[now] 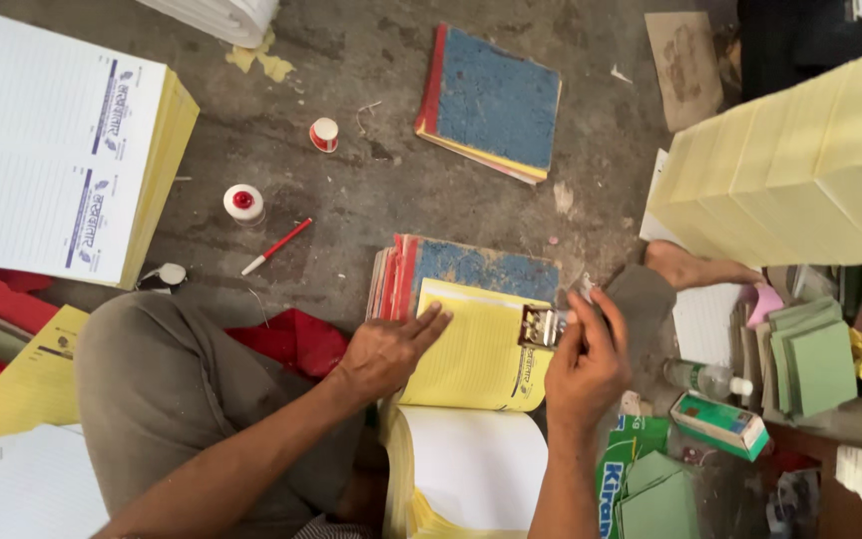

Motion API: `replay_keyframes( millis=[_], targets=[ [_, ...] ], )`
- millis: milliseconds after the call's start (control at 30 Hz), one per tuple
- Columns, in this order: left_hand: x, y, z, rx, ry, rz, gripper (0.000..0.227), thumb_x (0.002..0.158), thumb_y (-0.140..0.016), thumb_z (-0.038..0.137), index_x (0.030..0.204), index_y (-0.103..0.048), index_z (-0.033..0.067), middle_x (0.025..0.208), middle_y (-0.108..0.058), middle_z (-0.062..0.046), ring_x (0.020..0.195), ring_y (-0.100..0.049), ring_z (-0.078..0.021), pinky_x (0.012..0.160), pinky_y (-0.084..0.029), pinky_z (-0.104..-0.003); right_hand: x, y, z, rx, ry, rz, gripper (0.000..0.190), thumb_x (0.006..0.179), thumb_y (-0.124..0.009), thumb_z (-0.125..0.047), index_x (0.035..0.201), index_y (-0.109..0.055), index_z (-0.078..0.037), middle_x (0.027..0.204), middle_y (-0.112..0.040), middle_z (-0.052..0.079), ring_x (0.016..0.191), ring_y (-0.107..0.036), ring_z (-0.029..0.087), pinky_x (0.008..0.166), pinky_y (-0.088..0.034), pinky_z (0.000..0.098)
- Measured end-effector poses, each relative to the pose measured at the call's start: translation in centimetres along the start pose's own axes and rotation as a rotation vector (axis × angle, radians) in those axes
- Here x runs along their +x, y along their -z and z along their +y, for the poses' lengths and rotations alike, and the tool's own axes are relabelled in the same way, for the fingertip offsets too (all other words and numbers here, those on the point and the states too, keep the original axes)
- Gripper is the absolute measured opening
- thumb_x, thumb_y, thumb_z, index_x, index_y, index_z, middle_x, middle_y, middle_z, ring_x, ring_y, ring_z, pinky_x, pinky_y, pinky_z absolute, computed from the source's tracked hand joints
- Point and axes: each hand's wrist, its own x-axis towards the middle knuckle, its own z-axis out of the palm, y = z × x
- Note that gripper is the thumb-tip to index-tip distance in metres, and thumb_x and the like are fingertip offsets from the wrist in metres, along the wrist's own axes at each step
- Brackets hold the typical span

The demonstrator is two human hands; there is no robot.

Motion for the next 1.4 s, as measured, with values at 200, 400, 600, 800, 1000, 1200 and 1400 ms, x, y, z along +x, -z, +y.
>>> replay_keyframes(
  millis=[200, 400, 600, 800, 1000, 1200, 1400],
  targets=[
    [0.0, 0.6, 1.9, -0.355, 0.019, -0.184, 0.046, 0.088, -0.063, 0.006, 0.133, -0.067, 0.0129, 0.11, -0.08, -0.008, 0.071, -0.074, -0.0224, 0.065, -0.06, -0.036, 0.5, 1.2, 1.5, -0.03, 0.094, 0.075, 0.019, 0.101, -0.069, 0.002, 0.117, -0.076, -0.004, 0.128, -0.07, 0.012, 0.094, -0.073, 0.022, 0.076, -0.058, 0.0306],
    [0.3, 1.9, 3.3, -0.466, 0.251, -0.372, 0.055, 0.092, -0.073, 0.024, 0.145, -0.062, 0.0115, 0.101, -0.075, -0.018, 0.061, -0.072, -0.0249, 0.059, -0.058, -0.037, 0.6, 0.7, 2.0, -0.043, 0.002, -0.075, 0.023, 0.098, -0.068, 0.001, 0.118, -0.076, -0.006, 0.129, -0.072, 0.011, 0.09, -0.074, 0.024, 0.074, -0.059, 0.0325],
    [0.3, -0.1, -0.2, 0.042, -0.035, 0.054, 0.054, 0.084, -0.061, 0.004, 0.138, -0.064, 0.0072, 0.129, -0.073, -0.015, 0.065, -0.072, -0.0198, 0.059, -0.059, -0.034, -2.4, -2.5, 1.7, -0.072, 0.152, 0.0, 0.024, 0.097, -0.066, 0.002, 0.117, -0.076, -0.008, 0.13, -0.069, 0.012, 0.103, -0.074, 0.029, 0.083, -0.06, 0.0346],
    [0.6, 1.0, 2.5, -0.298, 0.154, -0.133, 0.045, 0.087, -0.063, 0.001, 0.129, -0.072, 0.0142, 0.111, -0.079, -0.01, 0.059, -0.071, -0.0196, 0.053, -0.058, -0.035, -1.2, 0.9, 2.4, 0.005, 0.096, 0.021, 0.023, 0.1, -0.064, 0.004, 0.117, -0.076, -0.005, 0.128, -0.07, 0.012, 0.095, -0.076, 0.025, 0.077, -0.061, 0.0327],
    [-0.3, 3.9, 5.6, -0.862, 0.047, -0.643, 0.044, 0.089, -0.071, 0.018, 0.132, -0.069, 0.0174, 0.105, -0.079, -0.009, 0.085, -0.075, -0.0268, 0.08, -0.058, -0.039, -1.6, -1.1, 1.5, -0.06, 0.036, -0.032, 0.024, 0.097, -0.064, 0.004, 0.116, -0.076, -0.004, 0.129, -0.07, 0.014, 0.093, -0.075, 0.027, 0.073, -0.06, 0.0329],
    [0.7, 1.0, 1.9, -0.094, 0.117, -0.039, 0.051, 0.093, -0.068, 0.024, 0.141, -0.059, 0.0098, 0.132, -0.068, -0.018, 0.082, -0.074, -0.0292, 0.067, -0.059, -0.039, -2.2, 0.1, 4.3, -0.004, -0.094, -0.021, 0.023, 0.095, -0.065, 0.004, 0.112, -0.078, -0.006, 0.123, -0.072, 0.011, 0.08, -0.071, 0.021, 0.064, -0.055, 0.0333],
    [-0.9, -1.5, 0.5, 0.059, 0.047, -0.057, 0.055, 0.088, -0.062, 0.009, 0.142, -0.061, 0.0132, 0.136, -0.069, -0.009, 0.077, -0.075, -0.02, 0.063, -0.06, -0.034, -0.8, 2.9, 10.4, 0.016, 0.04, 0.292, 0.023, 0.104, -0.064, 0.006, 0.122, -0.07, -0.006, 0.137, -0.062, 0.015, 0.107, -0.068, 0.025, 0.082, -0.057, 0.0345]
  ],
)
